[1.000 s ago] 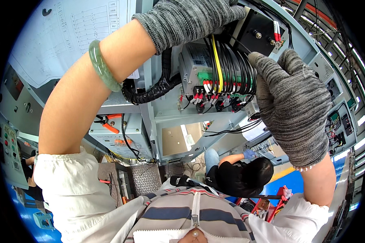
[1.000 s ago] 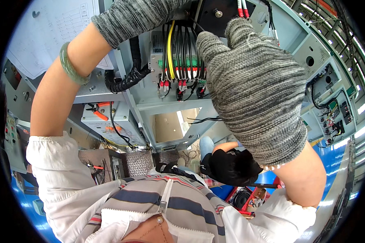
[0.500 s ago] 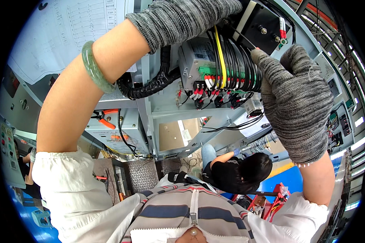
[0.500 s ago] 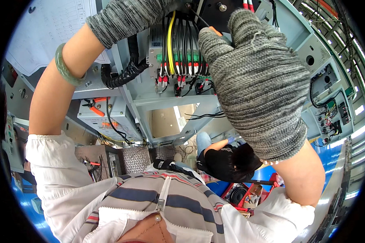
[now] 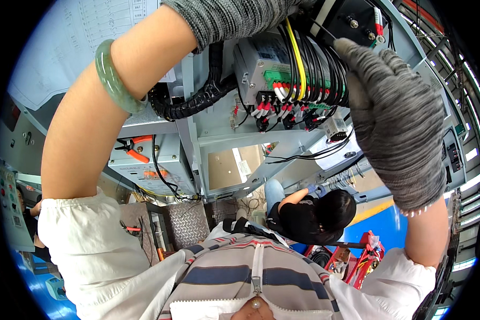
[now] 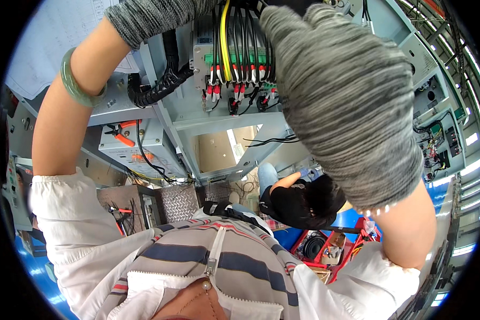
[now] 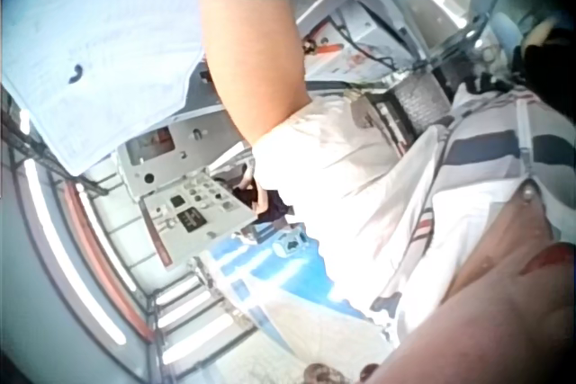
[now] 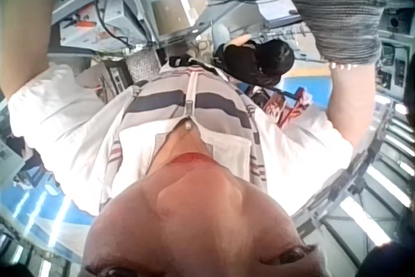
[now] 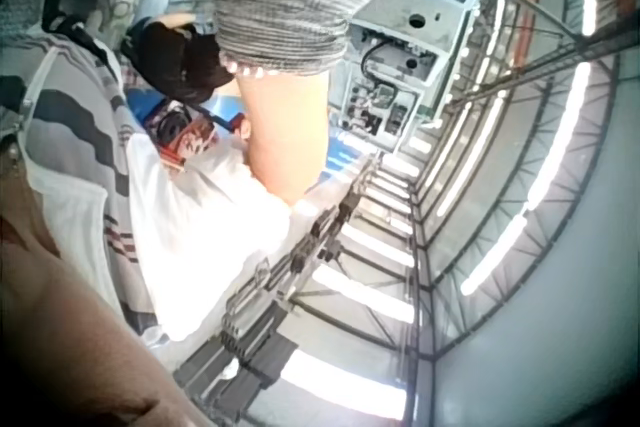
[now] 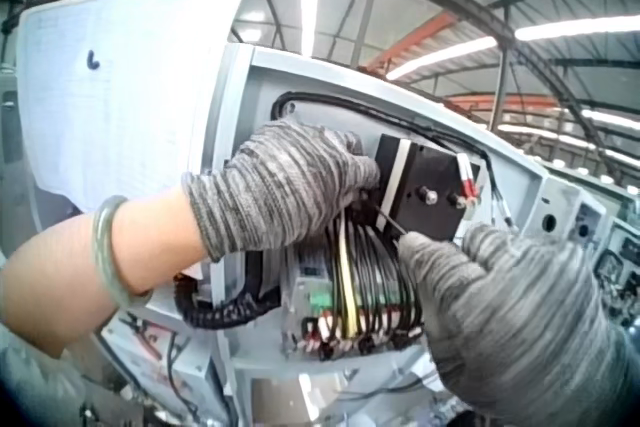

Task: The person works inside an open electrical cabinet, using a screwdriver to tighten terminal screws on a terminal block and connect wires. They also retrieve small parts from a red tool cart and place them into a bag before returning to the cabinet to continue wiring.

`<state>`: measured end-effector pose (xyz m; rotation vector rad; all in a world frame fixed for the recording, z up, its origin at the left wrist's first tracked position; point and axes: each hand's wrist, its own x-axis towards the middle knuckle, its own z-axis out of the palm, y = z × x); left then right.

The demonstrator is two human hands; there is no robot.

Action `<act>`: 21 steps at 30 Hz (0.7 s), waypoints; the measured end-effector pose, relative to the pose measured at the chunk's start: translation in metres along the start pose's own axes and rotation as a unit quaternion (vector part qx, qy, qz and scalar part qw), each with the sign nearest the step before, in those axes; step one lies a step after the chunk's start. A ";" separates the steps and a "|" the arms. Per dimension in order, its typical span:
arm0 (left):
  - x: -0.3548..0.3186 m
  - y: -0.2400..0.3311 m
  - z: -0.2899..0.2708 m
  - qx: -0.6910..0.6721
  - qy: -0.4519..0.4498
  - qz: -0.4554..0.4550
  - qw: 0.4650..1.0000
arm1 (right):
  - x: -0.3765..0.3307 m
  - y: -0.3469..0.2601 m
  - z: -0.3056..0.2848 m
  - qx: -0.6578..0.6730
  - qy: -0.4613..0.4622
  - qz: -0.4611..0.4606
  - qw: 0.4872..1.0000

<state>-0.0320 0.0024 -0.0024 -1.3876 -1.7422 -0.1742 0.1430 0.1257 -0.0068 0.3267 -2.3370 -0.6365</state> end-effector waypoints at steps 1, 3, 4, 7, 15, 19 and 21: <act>0.001 -0.001 0.004 0.007 -0.008 -0.003 1.000 | -0.002 0.002 0.003 0.050 0.019 0.007 0.999; 0.009 0.001 0.007 0.020 -0.022 -0.006 1.000 | -0.003 0.004 0.008 0.147 0.056 0.019 0.987; 0.006 0.004 0.008 -0.010 -0.001 0.008 1.000 | -0.009 -0.001 0.008 0.214 0.052 0.056 0.974; 0.002 0.004 -0.012 0.030 -0.041 -0.021 0.998 | -0.012 -0.001 0.018 0.302 0.080 0.138 0.940; 0.012 0.001 0.003 0.029 -0.088 -0.061 0.994 | -0.012 -0.003 0.017 0.353 0.067 0.162 0.919; 0.008 0.003 0.004 0.013 -0.034 -0.018 0.999 | 0.000 -0.005 -0.014 0.001 -0.080 0.043 0.996; 0.004 0.004 -0.001 0.017 -0.028 -0.012 0.999 | 0.000 0.002 -0.001 0.010 -0.043 -0.003 0.999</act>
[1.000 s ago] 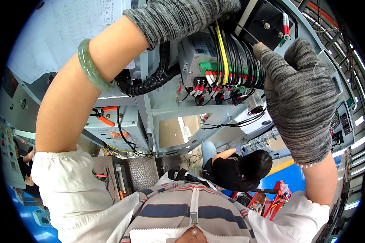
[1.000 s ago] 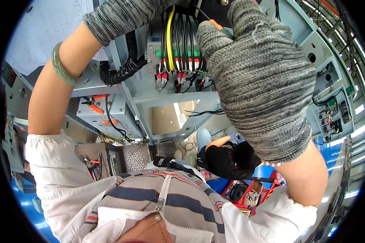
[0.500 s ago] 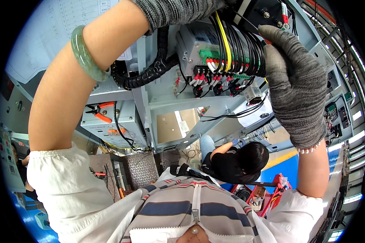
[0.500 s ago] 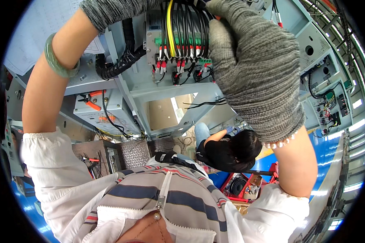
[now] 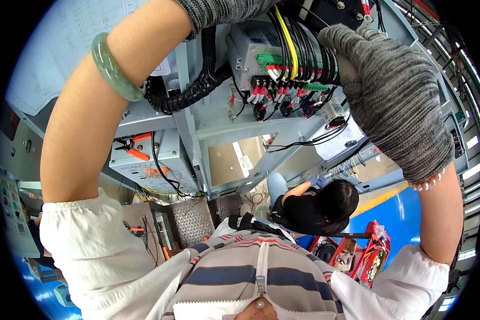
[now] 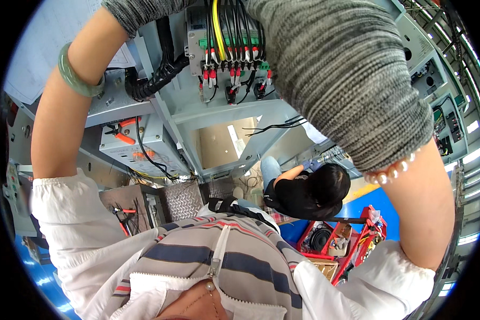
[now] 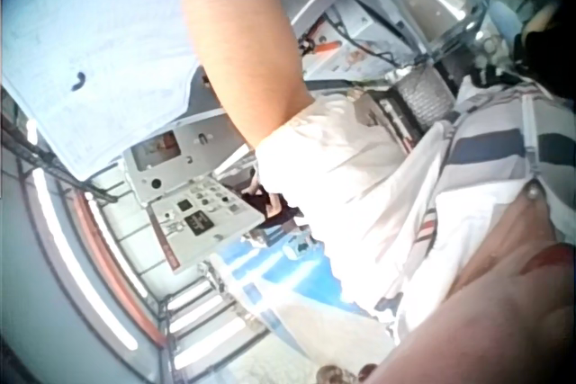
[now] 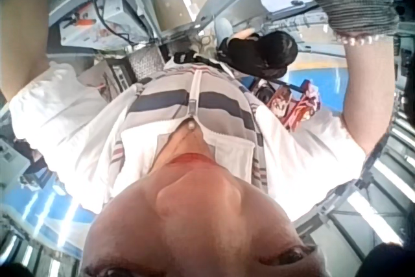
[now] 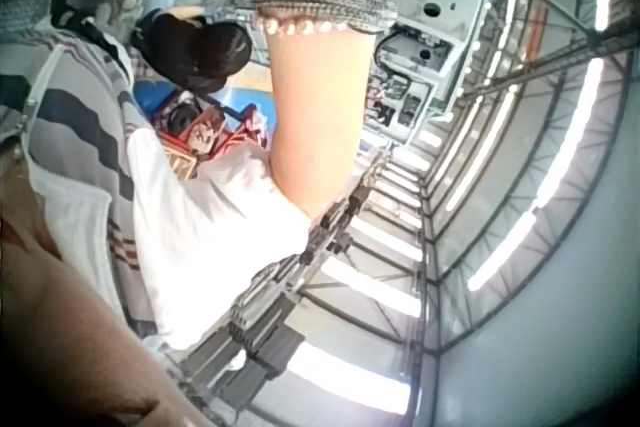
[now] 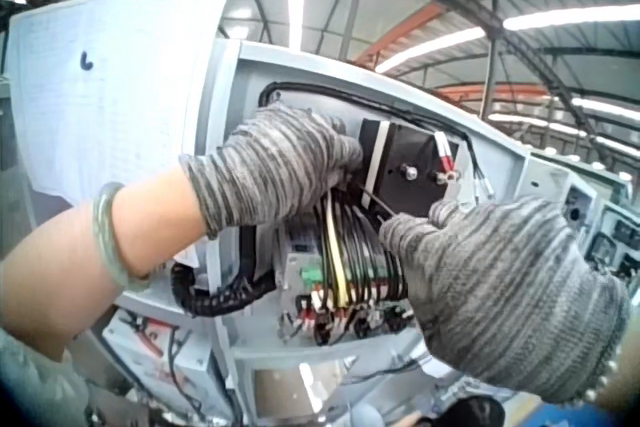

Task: The person works inside an open electrical cabinet, using a screwdriver to tighten terminal screws on a terminal block and connect wires. They also retrieve small parts from a red tool cart and place them into a bag before returning to the cabinet to continue wiring.

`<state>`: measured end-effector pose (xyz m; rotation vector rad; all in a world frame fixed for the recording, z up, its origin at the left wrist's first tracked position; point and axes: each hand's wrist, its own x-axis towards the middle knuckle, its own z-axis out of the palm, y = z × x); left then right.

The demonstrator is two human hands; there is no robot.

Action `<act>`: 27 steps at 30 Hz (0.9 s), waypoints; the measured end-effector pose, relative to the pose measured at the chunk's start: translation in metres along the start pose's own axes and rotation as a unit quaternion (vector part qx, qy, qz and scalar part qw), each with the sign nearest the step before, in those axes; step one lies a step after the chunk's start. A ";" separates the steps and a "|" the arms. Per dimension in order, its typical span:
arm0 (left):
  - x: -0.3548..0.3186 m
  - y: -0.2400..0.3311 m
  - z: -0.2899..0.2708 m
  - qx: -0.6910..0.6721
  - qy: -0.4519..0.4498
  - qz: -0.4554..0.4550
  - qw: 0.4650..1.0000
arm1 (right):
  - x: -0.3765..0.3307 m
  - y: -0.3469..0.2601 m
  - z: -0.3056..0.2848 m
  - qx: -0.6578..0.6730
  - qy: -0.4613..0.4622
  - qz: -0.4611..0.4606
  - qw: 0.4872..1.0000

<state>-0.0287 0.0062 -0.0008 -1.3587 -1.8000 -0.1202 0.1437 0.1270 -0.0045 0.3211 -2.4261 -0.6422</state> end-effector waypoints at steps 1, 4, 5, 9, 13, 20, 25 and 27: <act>0.001 0.001 -0.003 0.007 -0.012 -0.010 1.000 | 0.000 0.003 0.002 0.074 0.002 0.019 0.997; 0.004 0.001 -0.004 0.005 -0.040 -0.023 0.999 | 0.000 0.004 0.003 0.262 0.028 0.082 0.961; 0.006 0.000 -0.004 0.001 -0.046 -0.023 0.999 | 0.002 0.006 0.007 0.270 0.053 0.083 0.958; 0.008 0.000 -0.003 0.016 -0.057 -0.031 0.998 | -0.005 0.020 0.002 0.614 -0.066 0.275 0.737; 0.005 -0.001 -0.002 0.007 -0.039 -0.021 0.999 | -0.011 0.028 0.017 0.540 -0.020 0.149 0.828; 0.008 0.000 -0.006 -0.005 -0.077 -0.052 0.996 | 0.002 0.000 -0.003 0.065 -0.042 0.047 0.996; 0.005 0.003 -0.008 0.000 -0.057 -0.037 0.998 | 0.003 0.006 0.003 0.298 -0.024 0.119 0.947; 0.008 0.002 -0.006 -0.003 -0.077 -0.040 0.996 | 0.003 0.007 0.011 0.368 0.023 0.125 0.921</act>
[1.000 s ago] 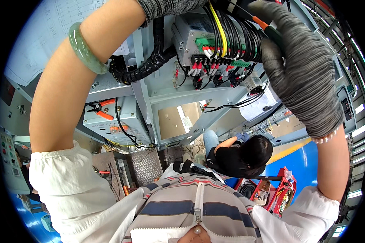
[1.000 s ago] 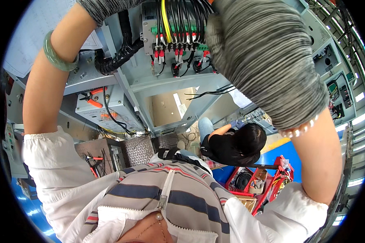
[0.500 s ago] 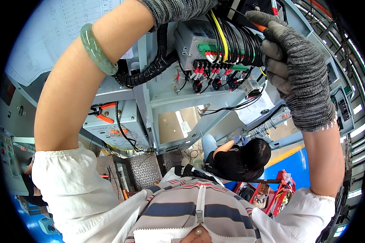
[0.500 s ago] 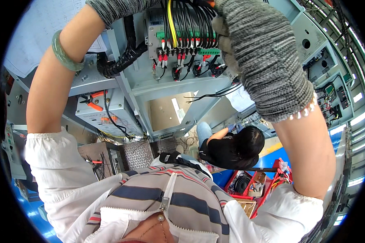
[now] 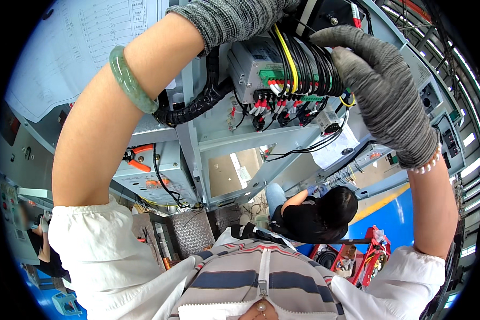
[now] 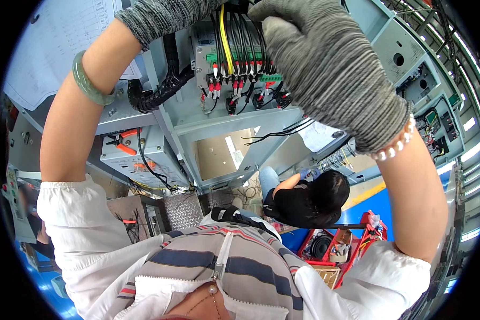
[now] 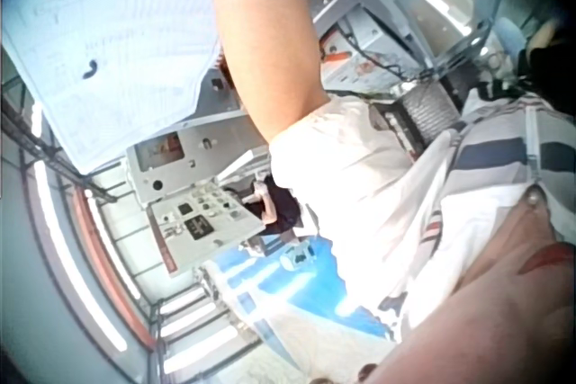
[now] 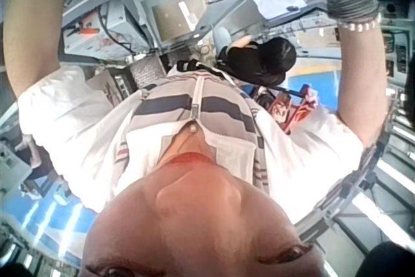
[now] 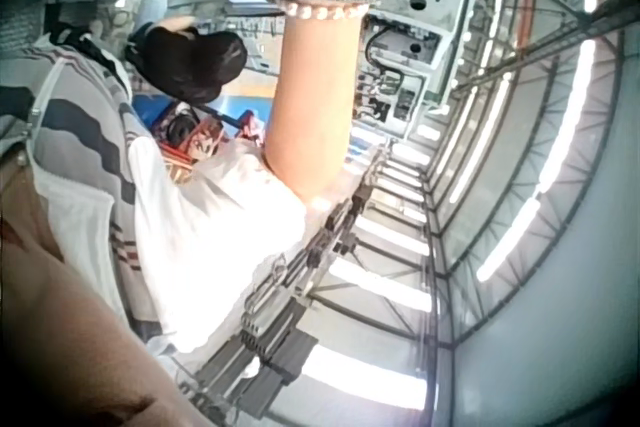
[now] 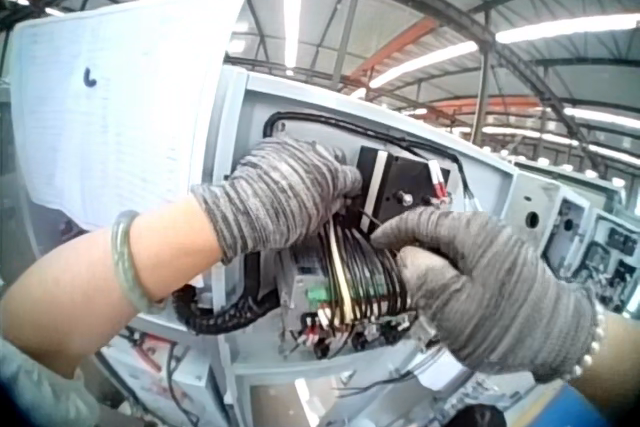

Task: The person works inside an open electrical cabinet, using a screwdriver to tighten terminal screws on a terminal block and connect wires. They also retrieve small parts from a red tool cart and place them into a bag before returning to the cabinet to continue wiring.

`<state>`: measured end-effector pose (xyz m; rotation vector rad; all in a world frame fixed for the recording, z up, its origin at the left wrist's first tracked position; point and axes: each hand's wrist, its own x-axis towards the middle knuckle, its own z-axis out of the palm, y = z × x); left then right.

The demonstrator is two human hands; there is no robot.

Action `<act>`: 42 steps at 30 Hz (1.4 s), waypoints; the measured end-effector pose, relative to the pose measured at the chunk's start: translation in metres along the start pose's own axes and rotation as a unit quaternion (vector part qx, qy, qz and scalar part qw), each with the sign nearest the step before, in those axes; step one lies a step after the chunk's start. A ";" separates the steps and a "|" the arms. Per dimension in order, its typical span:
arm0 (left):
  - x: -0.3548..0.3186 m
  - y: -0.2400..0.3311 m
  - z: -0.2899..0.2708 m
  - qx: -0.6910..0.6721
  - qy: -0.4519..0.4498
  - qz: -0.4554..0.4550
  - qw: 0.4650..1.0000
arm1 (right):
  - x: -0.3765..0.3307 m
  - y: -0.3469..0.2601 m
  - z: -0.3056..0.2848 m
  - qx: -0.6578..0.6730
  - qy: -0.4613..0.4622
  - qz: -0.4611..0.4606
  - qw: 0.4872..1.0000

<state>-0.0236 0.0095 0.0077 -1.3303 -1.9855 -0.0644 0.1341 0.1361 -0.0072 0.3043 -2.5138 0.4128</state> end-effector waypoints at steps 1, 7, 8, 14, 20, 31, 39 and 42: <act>0.000 0.001 0.000 0.003 0.008 0.002 1.000 | 0.000 0.000 -0.003 0.073 -0.010 0.076 0.994; -0.004 0.002 0.001 0.020 0.032 0.010 0.999 | -0.001 -0.006 -0.007 0.488 0.002 0.298 0.820; -0.006 0.001 0.000 0.019 0.035 0.006 0.999 | 0.002 -0.001 -0.011 0.547 -0.079 0.247 0.796; -0.003 0.000 0.005 -0.001 0.044 0.006 0.999 | 0.002 -0.007 -0.007 -0.154 0.001 -0.040 0.987; -0.002 0.001 -0.003 -0.003 0.010 -0.005 1.000 | -0.001 -0.009 -0.007 -0.152 -0.012 -0.020 0.988; -0.002 -0.004 0.000 -0.006 0.021 -0.003 1.000 | 0.017 0.018 -0.001 -0.174 0.054 -0.161 0.970; -0.006 -0.004 0.006 -0.042 0.040 -0.005 0.998 | -0.002 -0.012 -0.016 -0.062 -0.005 0.081 0.995; -0.009 -0.002 0.003 -0.048 0.078 0.009 0.996 | -0.009 -0.017 -0.009 -0.115 0.007 0.064 0.991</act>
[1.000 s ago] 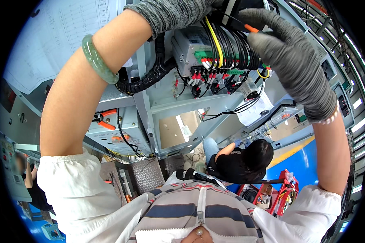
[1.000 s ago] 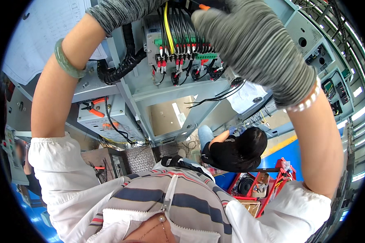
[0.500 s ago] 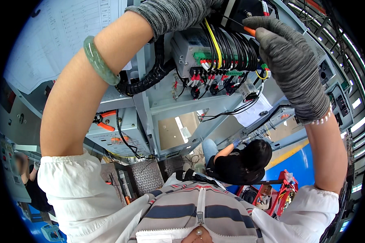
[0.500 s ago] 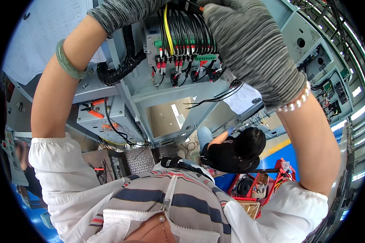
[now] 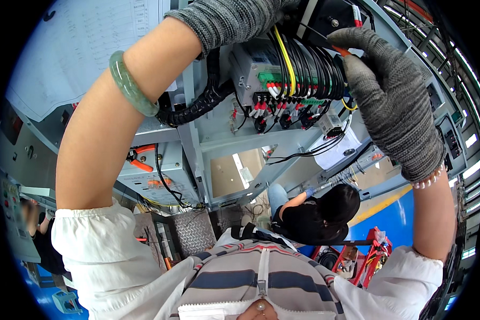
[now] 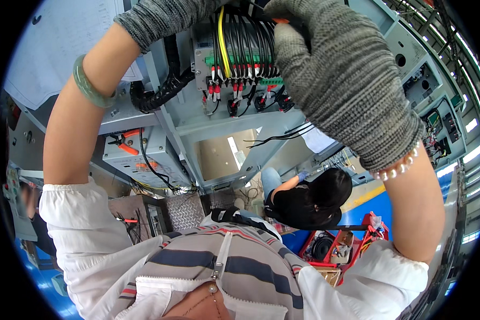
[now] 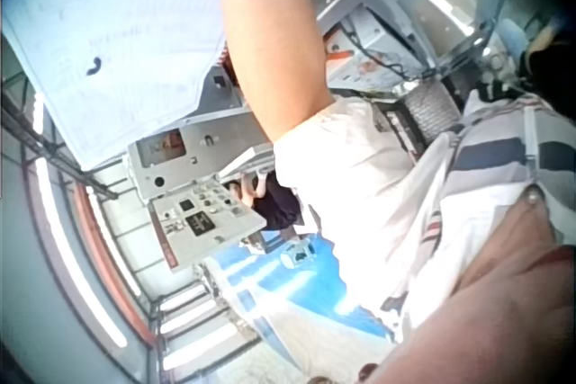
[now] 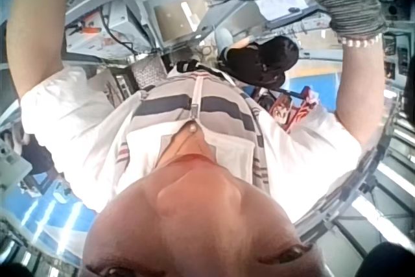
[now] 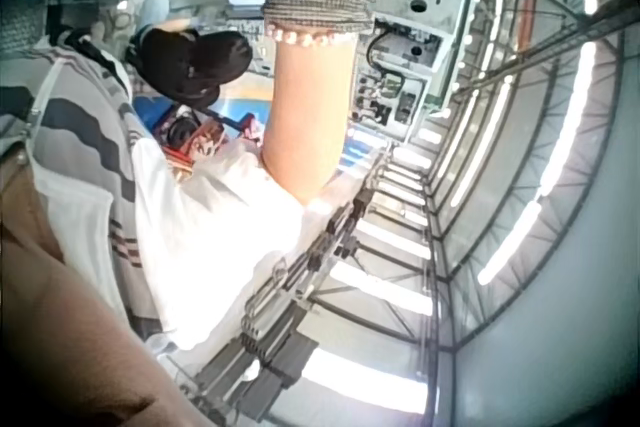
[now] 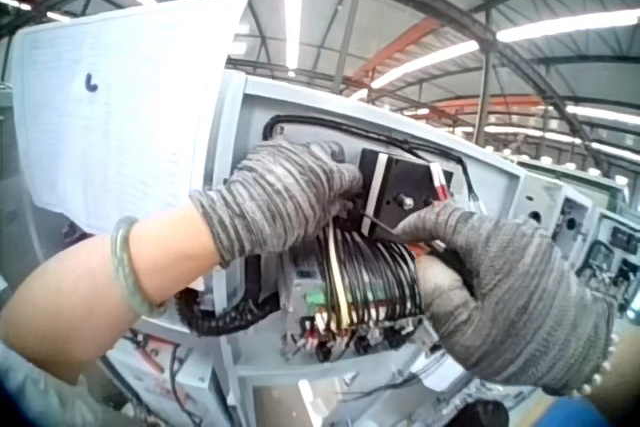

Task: The person works inside an open electrical cabinet, using a screwdriver to tighten terminal screws on a terminal block and connect wires. They also retrieve small parts from a red tool cart and place them into a bag before returning to the cabinet to continue wiring.

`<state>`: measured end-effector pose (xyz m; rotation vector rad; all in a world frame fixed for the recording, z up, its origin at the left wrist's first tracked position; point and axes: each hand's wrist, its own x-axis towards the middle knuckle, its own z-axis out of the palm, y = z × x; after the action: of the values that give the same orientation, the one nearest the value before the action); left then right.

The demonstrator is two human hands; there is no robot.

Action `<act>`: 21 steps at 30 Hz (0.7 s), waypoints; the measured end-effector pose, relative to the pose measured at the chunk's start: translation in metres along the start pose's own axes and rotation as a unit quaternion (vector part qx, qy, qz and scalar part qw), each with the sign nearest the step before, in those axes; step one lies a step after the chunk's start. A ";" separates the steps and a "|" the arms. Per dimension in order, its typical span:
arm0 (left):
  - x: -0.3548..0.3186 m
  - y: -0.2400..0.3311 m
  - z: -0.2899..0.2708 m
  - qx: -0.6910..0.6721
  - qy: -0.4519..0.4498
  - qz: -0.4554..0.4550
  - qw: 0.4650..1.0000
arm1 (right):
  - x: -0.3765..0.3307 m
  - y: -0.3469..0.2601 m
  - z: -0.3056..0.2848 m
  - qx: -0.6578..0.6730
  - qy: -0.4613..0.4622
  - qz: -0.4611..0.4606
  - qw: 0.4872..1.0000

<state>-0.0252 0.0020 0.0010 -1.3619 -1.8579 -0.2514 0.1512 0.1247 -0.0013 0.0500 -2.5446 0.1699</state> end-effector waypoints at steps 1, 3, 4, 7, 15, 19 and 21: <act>0.000 0.001 0.000 0.000 -0.002 0.002 1.000 | -0.001 0.001 0.000 0.010 0.003 -0.005 1.000; 0.003 0.002 0.004 -0.006 -0.005 0.007 1.000 | 0.001 0.008 0.002 0.028 0.005 -0.012 1.000; 0.005 0.004 0.007 -0.005 -0.008 0.005 1.000 | 0.002 0.013 0.004 0.023 0.008 -0.010 1.000; -0.001 0.006 -0.011 0.026 -0.027 -0.019 0.999 | 0.003 0.006 0.006 0.011 0.012 -0.026 1.000; 0.007 0.000 0.005 0.021 -0.047 -0.030 0.998 | 0.001 -0.001 0.002 0.005 -0.022 0.003 1.000; 0.012 0.010 0.005 -0.003 -0.058 -0.017 0.998 | 0.000 0.016 0.009 -0.028 0.016 -0.018 0.999; 0.010 0.012 -0.019 -0.016 -0.123 -0.069 0.990 | 0.002 0.005 0.004 -0.034 0.016 -0.050 0.998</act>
<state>-0.0065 0.0026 0.0172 -1.3372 -2.1656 -0.1899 0.1469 0.1294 -0.0046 0.1456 -2.5080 0.0441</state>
